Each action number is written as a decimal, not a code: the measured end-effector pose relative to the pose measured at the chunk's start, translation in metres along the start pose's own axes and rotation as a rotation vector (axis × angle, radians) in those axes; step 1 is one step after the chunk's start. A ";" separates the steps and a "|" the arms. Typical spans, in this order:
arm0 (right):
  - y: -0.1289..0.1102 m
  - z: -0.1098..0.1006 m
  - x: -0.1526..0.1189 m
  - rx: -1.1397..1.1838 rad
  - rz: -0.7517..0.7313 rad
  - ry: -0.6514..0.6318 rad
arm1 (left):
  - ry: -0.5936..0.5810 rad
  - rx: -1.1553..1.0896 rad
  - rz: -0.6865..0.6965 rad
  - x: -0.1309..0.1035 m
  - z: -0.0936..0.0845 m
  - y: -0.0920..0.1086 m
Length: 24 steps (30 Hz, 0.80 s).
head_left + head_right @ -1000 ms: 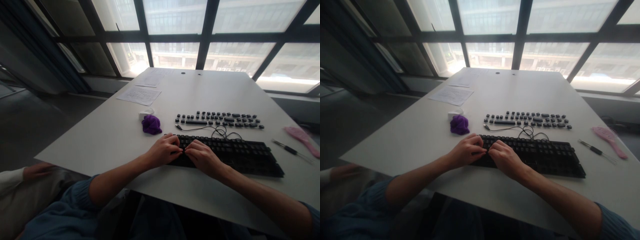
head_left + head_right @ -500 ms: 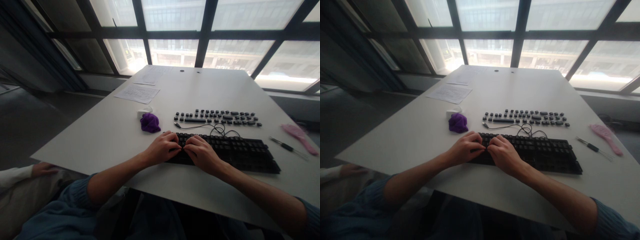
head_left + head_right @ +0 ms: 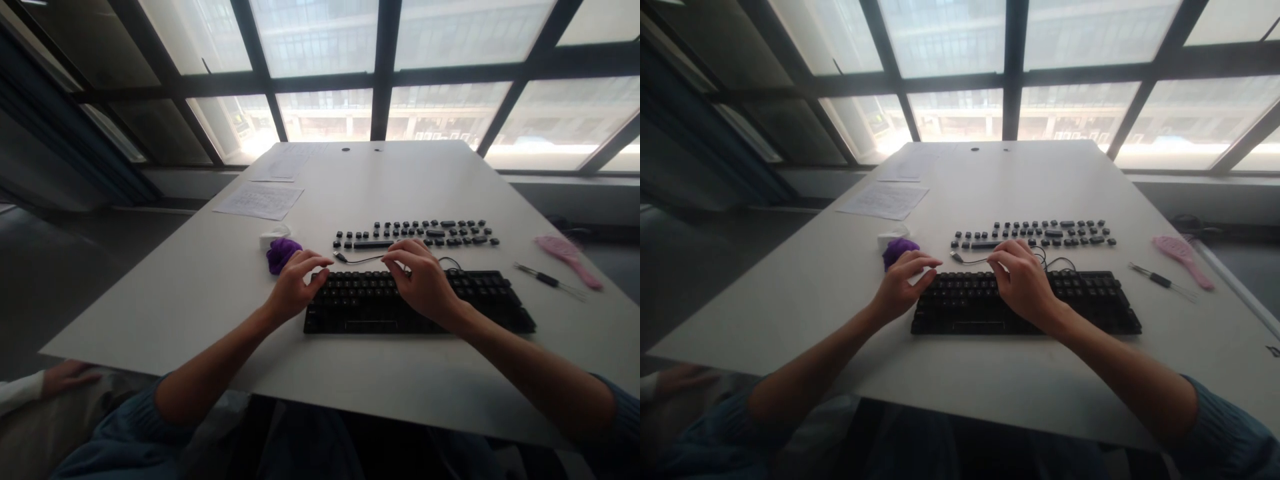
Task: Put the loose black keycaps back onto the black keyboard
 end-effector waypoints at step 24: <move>0.164 0.090 0.113 -0.464 0.176 -0.597 | -0.382 0.057 -0.164 0.206 0.132 -0.102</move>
Point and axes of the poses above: each hand's wrist, its own x-axis towards the middle knuckle, its own z-axis out of the palm, y = z × x, the point moved 3 cm from there along x, towards the middle knuckle, and after that the axes turned 11 degrees about -x, right-handed, at the moved point
